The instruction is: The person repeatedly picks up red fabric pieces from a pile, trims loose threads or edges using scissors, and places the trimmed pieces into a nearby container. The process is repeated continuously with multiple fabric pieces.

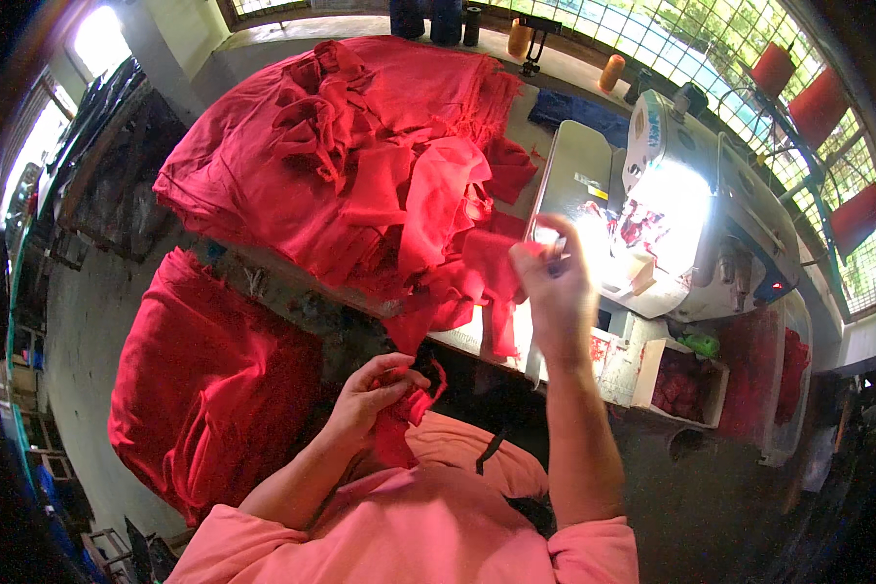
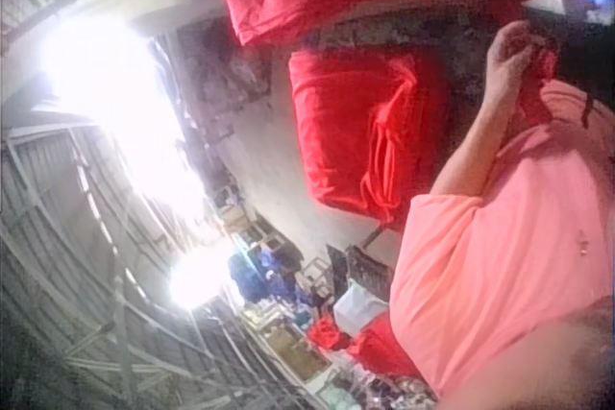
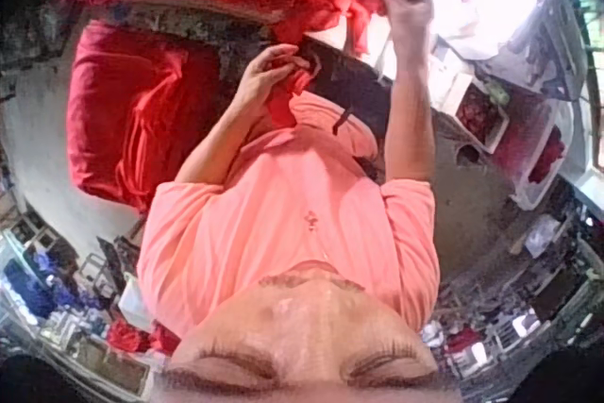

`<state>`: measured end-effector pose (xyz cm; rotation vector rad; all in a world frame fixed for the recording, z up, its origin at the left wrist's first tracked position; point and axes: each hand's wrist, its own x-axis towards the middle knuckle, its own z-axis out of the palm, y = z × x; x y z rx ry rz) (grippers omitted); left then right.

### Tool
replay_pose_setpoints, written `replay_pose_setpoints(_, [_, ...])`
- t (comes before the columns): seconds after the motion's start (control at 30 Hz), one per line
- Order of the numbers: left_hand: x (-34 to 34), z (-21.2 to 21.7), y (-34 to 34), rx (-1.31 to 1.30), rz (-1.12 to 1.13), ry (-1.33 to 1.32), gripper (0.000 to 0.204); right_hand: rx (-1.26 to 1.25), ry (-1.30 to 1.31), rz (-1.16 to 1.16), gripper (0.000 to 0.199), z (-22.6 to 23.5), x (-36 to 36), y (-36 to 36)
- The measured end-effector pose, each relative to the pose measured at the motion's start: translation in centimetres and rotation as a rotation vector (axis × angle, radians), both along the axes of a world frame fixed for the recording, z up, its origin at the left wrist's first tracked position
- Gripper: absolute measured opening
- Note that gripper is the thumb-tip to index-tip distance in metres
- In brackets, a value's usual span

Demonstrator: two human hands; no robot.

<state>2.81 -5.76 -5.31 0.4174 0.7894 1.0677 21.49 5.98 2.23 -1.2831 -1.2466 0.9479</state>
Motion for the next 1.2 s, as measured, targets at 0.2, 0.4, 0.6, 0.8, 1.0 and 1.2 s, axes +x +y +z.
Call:
replay_pose_setpoints(0.2, [2.5, -0.4, 1.9, 0.206, -0.12, 0.195, 0.03, -0.018, 0.225, -0.177, 0.015, 5.7, 0.6, -4.1])
replay_pose_setpoints(0.4, [4.0, 3.0, 1.3, 0.104, -0.187, -0.13, 0.041, -0.226, 0.048, 0.177, 0.015, -0.8, 0.5, -13.2])
replay_pose_setpoints(0.6, [2.6, 1.5, 0.4, -0.036, -0.246, 0.219, 0.02, -0.564, -0.195, 0.553, 0.032, 0.2, 3.8, -9.1])
replay_pose_setpoints(0.8, [1.7, 2.4, 0.3, -0.024, -0.315, 0.234, 0.021, -0.577, -0.414, 0.915, 0.035, -1.9, 0.8, -3.5])
replay_pose_setpoints(1.0, [1.6, 1.5, -0.2, -0.051, -0.318, 0.181, 0.027, -0.605, -0.197, 0.82, 0.033, -1.3, -1.5, -2.4])
replay_pose_setpoints(1.2, [1.3, 1.6, -0.2, -0.087, -0.378, 0.169, 0.028, -0.076, -0.542, 0.412, 0.032, -1.4, -3.5, -0.9])
